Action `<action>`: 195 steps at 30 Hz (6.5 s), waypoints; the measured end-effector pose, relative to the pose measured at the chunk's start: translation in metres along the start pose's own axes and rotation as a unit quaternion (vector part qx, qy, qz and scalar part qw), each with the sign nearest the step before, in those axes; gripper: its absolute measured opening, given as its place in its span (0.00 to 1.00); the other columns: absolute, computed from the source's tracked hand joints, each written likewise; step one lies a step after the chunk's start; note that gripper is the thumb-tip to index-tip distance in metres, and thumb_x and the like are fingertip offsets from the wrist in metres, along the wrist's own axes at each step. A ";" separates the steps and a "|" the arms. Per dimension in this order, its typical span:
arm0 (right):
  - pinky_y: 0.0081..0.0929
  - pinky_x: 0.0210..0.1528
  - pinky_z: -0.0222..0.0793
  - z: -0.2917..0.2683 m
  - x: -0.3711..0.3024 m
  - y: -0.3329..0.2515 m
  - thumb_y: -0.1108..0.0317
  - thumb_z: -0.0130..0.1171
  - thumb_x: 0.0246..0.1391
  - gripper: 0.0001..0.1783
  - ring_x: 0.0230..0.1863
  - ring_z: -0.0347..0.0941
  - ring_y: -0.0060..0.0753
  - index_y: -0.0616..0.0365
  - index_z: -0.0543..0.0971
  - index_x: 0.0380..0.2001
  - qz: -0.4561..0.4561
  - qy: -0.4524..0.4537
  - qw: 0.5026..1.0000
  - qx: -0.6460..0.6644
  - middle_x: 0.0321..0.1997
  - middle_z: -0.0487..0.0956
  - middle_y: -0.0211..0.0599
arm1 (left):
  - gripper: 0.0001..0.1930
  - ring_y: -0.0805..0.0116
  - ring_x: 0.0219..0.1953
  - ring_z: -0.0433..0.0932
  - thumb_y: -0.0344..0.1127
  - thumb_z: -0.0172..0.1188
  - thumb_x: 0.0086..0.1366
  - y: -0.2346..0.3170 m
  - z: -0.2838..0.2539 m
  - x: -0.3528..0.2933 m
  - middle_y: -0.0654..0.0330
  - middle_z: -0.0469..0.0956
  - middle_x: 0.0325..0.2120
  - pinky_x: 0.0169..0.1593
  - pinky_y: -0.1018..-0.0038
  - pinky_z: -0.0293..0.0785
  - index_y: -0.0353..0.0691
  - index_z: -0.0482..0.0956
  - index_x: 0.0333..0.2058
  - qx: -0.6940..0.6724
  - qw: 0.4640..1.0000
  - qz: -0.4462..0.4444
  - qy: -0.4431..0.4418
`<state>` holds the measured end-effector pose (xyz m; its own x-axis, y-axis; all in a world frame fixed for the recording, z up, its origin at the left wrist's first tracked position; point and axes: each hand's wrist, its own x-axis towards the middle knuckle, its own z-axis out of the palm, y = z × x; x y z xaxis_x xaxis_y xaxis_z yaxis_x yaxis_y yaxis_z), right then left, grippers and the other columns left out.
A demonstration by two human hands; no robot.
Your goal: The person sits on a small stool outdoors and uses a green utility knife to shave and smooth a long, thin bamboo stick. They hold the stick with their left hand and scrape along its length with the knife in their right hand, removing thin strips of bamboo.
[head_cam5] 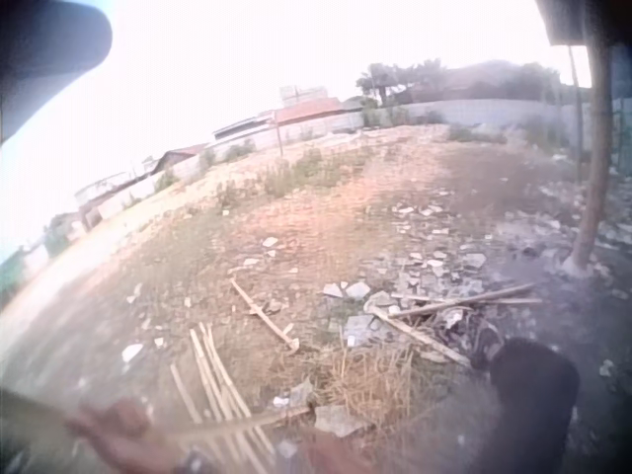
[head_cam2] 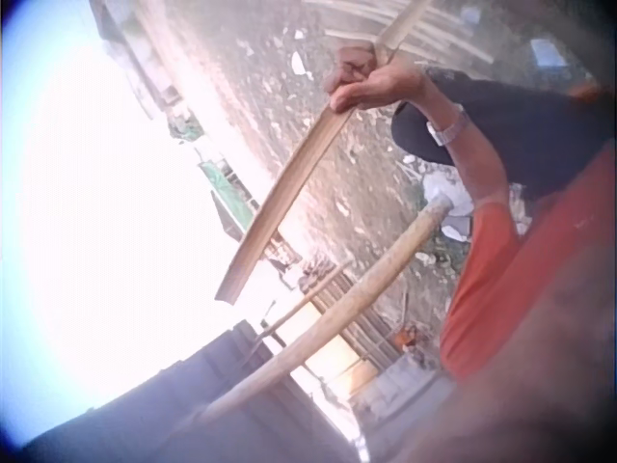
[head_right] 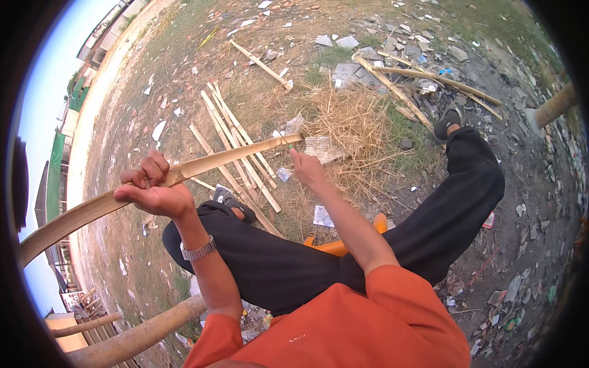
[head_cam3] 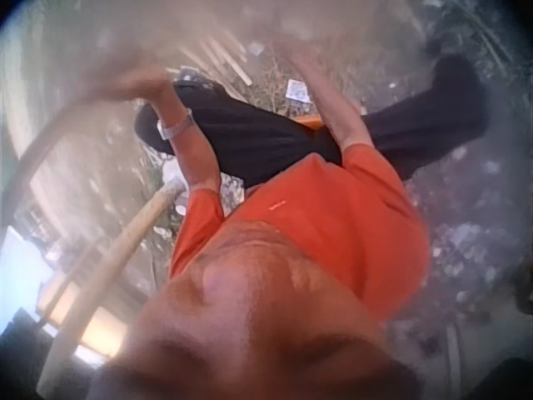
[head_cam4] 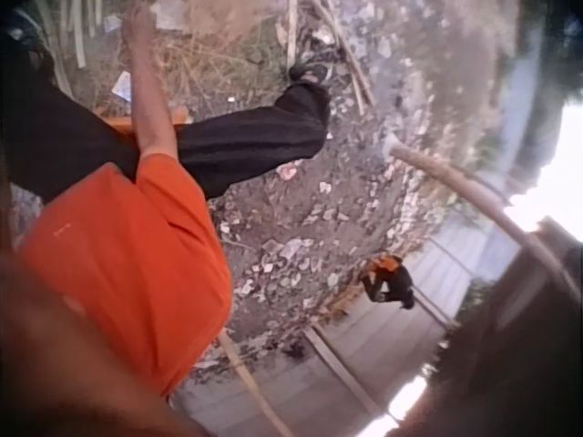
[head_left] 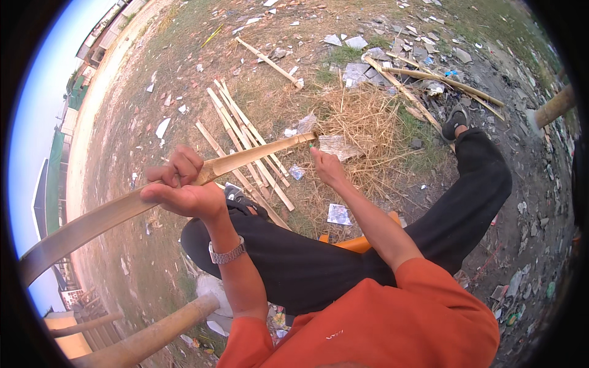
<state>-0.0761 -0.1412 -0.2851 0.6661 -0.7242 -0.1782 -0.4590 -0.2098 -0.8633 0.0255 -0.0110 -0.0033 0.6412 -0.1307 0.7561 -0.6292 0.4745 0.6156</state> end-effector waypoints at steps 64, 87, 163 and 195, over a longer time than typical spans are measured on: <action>0.41 0.41 0.65 -0.022 -0.035 -0.070 0.44 0.34 0.61 0.31 0.33 0.73 0.48 0.63 0.74 0.29 0.023 -0.016 0.999 0.045 0.28 0.77 0.50 | 0.38 0.75 0.17 0.46 0.80 0.28 0.53 -0.002 -0.008 0.002 0.69 0.46 0.11 0.24 0.78 0.45 0.45 0.55 0.21 -0.077 0.994 -0.050 0.063; 0.32 0.34 0.64 -0.031 -0.078 -0.111 0.43 0.40 0.61 0.30 0.27 0.70 0.36 0.62 0.75 0.26 -0.024 -0.025 0.995 0.095 0.22 0.74 0.42 | 0.28 0.64 0.32 0.61 0.67 0.34 0.64 0.001 -0.021 0.005 0.62 0.58 0.23 0.44 0.65 0.60 0.44 0.60 0.28 -0.172 0.984 -0.031 -0.037; 0.46 0.25 0.60 -0.043 -0.154 -0.194 0.56 0.35 0.65 0.24 0.23 0.67 0.64 0.65 0.71 0.27 -0.152 0.004 0.972 0.180 0.18 0.69 0.59 | 0.18 0.80 0.09 0.53 0.50 0.41 0.70 0.038 0.022 -0.027 0.66 0.55 0.07 0.16 0.78 0.57 0.45 0.49 0.30 0.023 0.993 0.032 0.108; 0.48 0.30 0.63 -0.070 -0.150 -0.203 0.52 0.36 0.64 0.30 0.26 0.68 0.63 0.68 0.73 0.20 -0.108 -0.057 0.984 0.130 0.20 0.72 0.60 | 0.17 0.79 0.08 0.50 0.50 0.40 0.71 0.033 0.014 -0.030 0.67 0.53 0.07 0.12 0.81 0.52 0.48 0.49 0.29 -0.014 0.998 0.038 0.054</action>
<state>-0.1238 -0.0362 -0.0501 0.8000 -0.5998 -0.0173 -0.1441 -0.1640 -0.9759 -0.0212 -0.0033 -0.0027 0.6358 0.0000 0.7719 -0.6666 0.5041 0.5491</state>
